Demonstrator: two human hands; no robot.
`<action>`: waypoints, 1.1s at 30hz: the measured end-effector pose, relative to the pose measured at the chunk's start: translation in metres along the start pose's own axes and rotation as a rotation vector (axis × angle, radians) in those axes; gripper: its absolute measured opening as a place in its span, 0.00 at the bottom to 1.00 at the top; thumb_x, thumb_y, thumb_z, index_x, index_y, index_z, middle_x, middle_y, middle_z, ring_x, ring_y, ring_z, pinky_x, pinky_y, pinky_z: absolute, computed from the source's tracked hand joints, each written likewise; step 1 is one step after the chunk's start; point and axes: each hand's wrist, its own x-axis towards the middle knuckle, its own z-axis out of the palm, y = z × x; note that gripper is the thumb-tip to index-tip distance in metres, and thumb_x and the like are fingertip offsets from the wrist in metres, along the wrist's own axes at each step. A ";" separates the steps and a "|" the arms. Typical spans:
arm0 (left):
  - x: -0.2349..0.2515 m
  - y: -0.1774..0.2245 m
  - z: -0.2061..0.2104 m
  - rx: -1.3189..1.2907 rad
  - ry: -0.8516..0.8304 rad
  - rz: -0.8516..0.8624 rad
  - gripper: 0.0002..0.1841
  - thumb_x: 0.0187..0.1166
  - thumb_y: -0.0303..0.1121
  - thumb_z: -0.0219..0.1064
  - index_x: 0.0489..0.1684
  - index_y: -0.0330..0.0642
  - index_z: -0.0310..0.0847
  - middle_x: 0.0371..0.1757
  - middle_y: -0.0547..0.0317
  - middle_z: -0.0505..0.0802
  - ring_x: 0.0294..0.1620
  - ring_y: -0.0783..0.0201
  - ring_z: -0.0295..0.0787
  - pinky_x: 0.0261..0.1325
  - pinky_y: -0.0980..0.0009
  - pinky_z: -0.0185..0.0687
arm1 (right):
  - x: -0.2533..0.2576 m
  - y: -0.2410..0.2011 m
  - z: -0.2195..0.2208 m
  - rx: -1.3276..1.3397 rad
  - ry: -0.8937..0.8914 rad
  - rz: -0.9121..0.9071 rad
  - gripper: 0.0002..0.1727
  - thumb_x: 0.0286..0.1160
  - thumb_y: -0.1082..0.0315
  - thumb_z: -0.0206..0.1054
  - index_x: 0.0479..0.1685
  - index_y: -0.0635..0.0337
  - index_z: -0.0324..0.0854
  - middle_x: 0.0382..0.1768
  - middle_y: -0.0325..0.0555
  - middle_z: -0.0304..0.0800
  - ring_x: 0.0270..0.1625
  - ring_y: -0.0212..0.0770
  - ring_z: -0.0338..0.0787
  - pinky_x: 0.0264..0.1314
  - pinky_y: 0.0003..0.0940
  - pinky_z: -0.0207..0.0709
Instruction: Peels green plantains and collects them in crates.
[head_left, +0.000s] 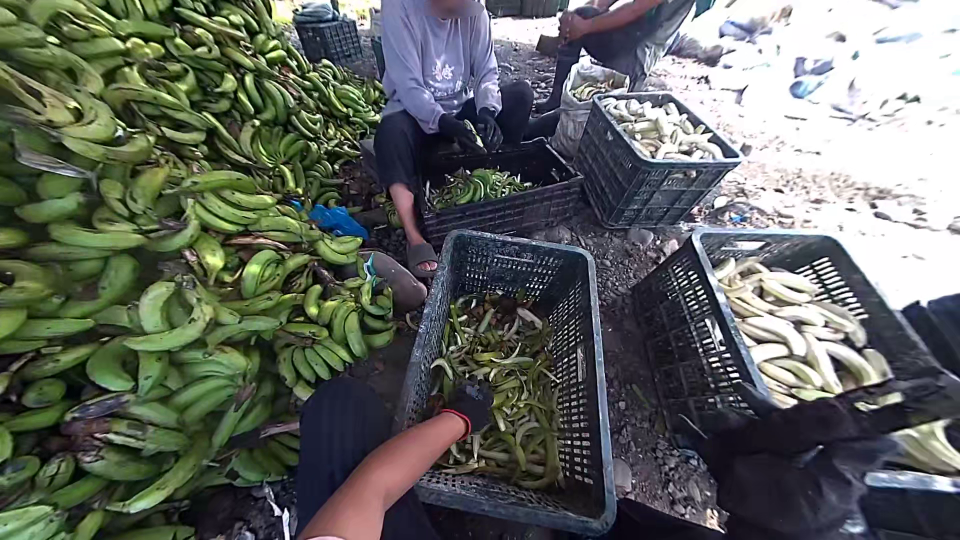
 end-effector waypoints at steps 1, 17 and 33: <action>0.004 0.003 0.005 -0.001 0.014 0.010 0.38 0.80 0.52 0.64 0.84 0.32 0.64 0.85 0.28 0.66 0.86 0.29 0.59 0.81 0.31 0.58 | -0.001 0.001 0.007 -0.015 0.011 -0.007 0.17 0.96 0.50 0.29 0.61 0.41 0.61 0.34 0.29 0.93 0.23 0.33 0.92 0.19 0.30 0.86; -0.048 -0.034 -0.090 -1.441 0.024 0.369 0.24 0.95 0.38 0.48 0.86 0.43 0.57 0.63 0.45 0.86 0.56 0.55 0.89 0.56 0.56 0.87 | -0.012 0.046 0.062 -0.217 -0.322 0.282 0.41 0.89 0.36 0.18 0.83 0.50 0.61 0.33 0.34 0.93 0.34 0.39 0.95 0.31 0.46 0.92; -0.075 -0.042 -0.100 -1.506 0.486 0.517 0.34 0.92 0.57 0.28 0.66 0.45 0.78 0.37 0.61 0.90 0.30 0.70 0.85 0.36 0.72 0.85 | -0.074 0.134 0.113 -1.100 -0.868 0.191 0.52 0.70 0.16 0.37 0.84 0.40 0.74 0.74 0.61 0.81 0.77 0.65 0.77 0.75 0.71 0.66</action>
